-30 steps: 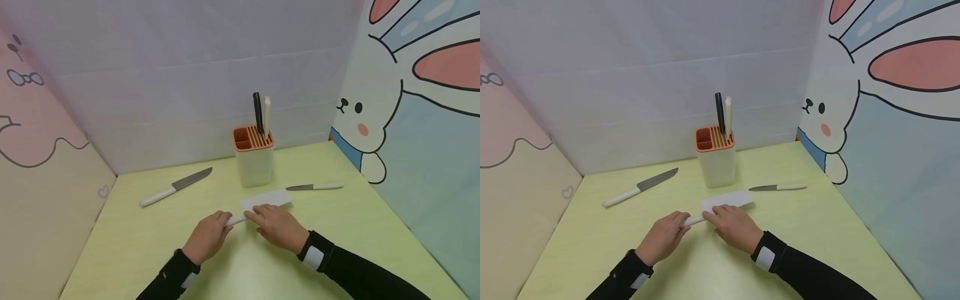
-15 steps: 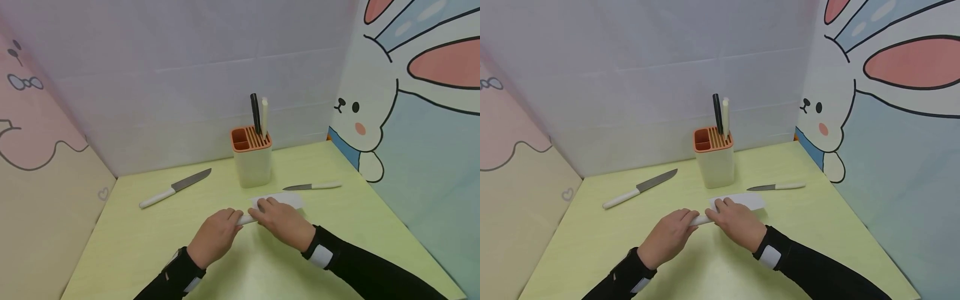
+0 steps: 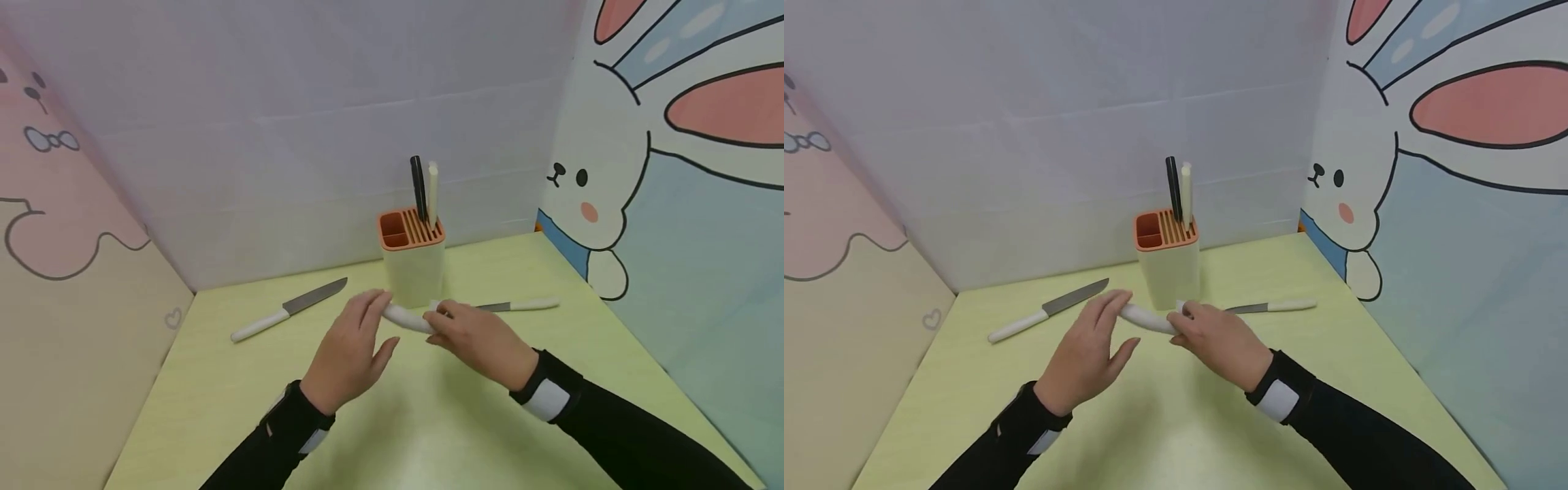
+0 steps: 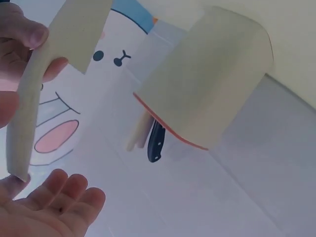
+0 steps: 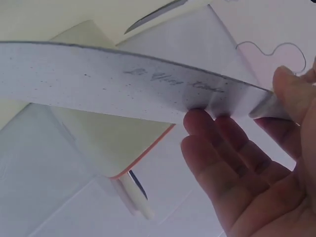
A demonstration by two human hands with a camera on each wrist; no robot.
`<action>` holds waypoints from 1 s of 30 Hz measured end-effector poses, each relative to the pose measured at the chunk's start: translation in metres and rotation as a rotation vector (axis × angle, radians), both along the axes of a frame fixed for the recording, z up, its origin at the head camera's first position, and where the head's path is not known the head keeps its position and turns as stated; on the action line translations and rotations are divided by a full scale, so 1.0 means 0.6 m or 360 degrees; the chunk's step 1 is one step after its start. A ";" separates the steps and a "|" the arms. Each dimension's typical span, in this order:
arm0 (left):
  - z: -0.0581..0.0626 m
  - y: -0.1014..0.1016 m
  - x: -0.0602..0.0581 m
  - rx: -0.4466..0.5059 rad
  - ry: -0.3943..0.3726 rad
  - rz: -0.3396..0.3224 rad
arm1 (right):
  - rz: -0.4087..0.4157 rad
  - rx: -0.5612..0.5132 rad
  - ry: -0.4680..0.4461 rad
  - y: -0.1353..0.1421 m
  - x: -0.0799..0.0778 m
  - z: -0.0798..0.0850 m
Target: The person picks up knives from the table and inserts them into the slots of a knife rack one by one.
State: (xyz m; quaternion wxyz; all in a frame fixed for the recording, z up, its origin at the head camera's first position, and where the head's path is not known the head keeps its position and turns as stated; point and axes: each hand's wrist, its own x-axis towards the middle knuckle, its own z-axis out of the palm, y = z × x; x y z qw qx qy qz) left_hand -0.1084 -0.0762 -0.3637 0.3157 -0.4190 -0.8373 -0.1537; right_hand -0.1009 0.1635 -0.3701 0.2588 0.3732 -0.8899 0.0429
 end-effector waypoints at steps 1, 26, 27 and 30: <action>0.005 -0.002 -0.007 0.0047 0.0015 0.0002 | 0.0001 -0.0055 -0.0008 0.007 -0.004 0.009; -0.026 0.034 -0.194 -0.0268 -0.0259 0.0315 | -0.0038 -0.1381 -0.0518 0.067 -0.113 0.200; -0.029 0.037 -0.197 -0.0290 -0.0247 0.0334 | -0.0035 -0.1382 -0.0513 0.062 -0.116 0.203; -0.041 0.046 -0.205 -0.0320 -0.0237 0.0379 | -0.0009 -0.1404 -0.0484 0.046 -0.125 0.213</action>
